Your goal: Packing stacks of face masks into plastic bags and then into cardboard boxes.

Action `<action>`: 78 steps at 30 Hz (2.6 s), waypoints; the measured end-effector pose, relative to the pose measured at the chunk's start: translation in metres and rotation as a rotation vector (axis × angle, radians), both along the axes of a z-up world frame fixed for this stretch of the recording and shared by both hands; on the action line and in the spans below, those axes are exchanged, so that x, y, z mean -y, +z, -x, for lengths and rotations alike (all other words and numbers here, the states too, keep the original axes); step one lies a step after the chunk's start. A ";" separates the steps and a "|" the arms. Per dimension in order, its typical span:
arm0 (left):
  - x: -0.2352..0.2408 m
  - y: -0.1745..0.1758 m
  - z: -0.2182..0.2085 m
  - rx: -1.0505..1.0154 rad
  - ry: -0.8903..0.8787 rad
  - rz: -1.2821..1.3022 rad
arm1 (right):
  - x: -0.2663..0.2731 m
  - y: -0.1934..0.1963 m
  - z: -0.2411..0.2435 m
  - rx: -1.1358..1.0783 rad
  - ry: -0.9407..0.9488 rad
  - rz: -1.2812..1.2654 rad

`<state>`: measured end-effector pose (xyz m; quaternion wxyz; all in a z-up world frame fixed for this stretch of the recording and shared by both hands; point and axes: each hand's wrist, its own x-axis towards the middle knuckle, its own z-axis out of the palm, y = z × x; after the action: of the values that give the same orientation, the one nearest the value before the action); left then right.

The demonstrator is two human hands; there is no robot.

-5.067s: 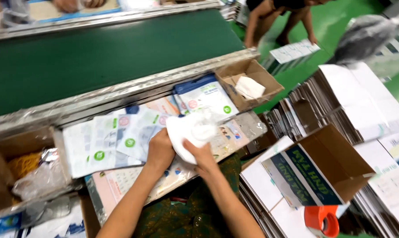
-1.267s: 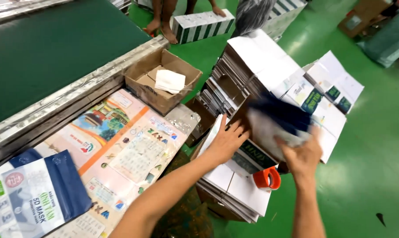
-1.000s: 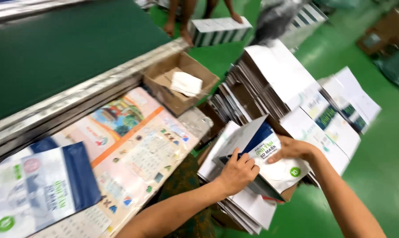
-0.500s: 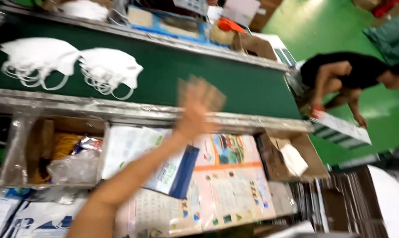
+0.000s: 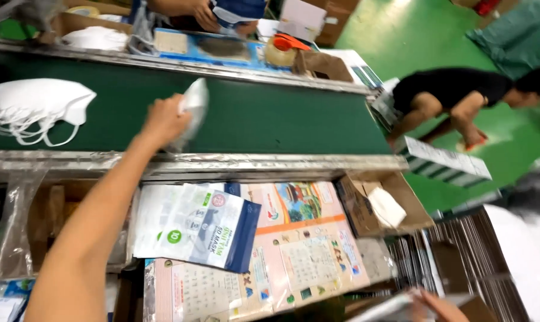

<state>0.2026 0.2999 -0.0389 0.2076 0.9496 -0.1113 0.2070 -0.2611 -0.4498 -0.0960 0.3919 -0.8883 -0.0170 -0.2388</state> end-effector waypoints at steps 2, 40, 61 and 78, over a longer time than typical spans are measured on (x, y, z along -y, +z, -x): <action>0.059 0.040 0.062 -0.060 -0.466 0.500 | -0.239 0.106 -0.024 0.096 -0.078 -0.015; 0.242 -0.026 0.323 -0.403 -0.743 0.669 | -0.292 0.004 -0.080 -0.198 0.097 -0.030; 0.251 -0.052 0.334 -0.349 -0.765 0.541 | -0.302 -0.015 -0.072 -0.136 0.251 -0.180; 0.189 -0.021 0.297 0.150 -0.198 0.273 | -0.330 -0.010 -0.091 -0.028 0.043 -0.193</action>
<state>-0.0947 0.1113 -0.0601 0.3449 0.8789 -0.1904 0.2691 -0.1706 -0.1195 -0.1061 0.4810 -0.8490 -0.0077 -0.2186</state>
